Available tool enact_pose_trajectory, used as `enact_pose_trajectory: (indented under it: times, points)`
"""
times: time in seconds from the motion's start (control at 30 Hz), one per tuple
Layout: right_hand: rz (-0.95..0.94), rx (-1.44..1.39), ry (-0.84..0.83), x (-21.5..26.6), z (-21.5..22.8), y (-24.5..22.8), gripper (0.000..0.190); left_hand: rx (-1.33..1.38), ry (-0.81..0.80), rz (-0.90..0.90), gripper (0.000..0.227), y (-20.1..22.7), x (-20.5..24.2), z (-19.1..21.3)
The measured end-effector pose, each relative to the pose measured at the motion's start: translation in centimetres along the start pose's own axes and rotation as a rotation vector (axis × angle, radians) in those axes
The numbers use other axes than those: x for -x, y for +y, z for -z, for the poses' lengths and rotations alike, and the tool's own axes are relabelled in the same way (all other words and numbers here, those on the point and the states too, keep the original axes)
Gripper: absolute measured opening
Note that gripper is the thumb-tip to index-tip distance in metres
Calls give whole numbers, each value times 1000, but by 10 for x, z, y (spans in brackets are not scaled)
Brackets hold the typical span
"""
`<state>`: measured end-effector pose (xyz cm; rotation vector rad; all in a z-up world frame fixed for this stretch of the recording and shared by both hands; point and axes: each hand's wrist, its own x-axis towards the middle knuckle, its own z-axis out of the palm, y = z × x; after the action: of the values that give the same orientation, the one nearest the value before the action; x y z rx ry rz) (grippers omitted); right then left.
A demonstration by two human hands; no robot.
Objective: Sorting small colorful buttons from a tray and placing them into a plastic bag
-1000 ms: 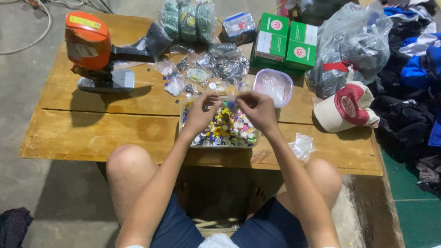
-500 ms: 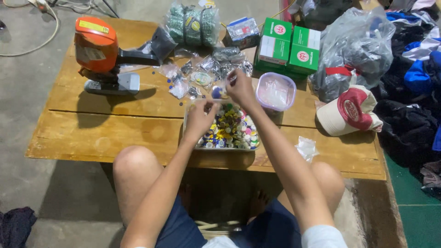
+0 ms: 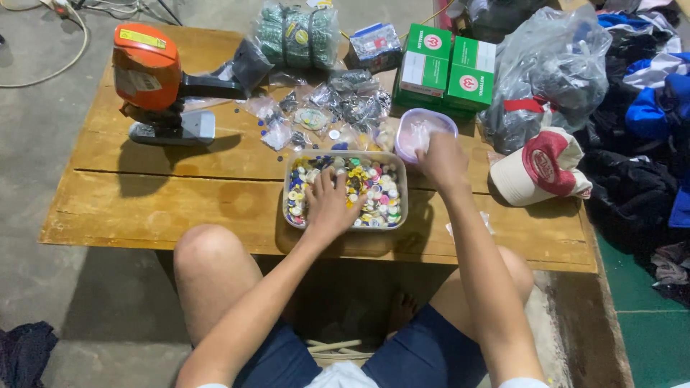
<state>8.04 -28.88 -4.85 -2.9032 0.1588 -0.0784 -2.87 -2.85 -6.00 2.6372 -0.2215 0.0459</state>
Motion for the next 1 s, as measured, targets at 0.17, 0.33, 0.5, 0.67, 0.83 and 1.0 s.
enact_pose_trajectory:
  times: [0.17,0.33,0.5,0.67,0.83,1.0]
  points:
    - [-13,11,43,-2,-15,15,27,7,85,9,57,-5,-8,-7]
    - [9,-22,113,8,0,4,29,-11,166,14,57,-11,-11,-23]
    - [126,-640,470,11,25,-16,17,-21,172,47,58,-14,-19,-27]
    - [108,-1094,294,33,49,-61,15,63,143,36,59,-11,-19,-20]
    - [128,-1041,20,58,65,-91,23,176,154,49,54,-13,-18,-22]
    - [155,-831,-165,59,39,-95,22,299,133,43,62,-15,-20,-16]
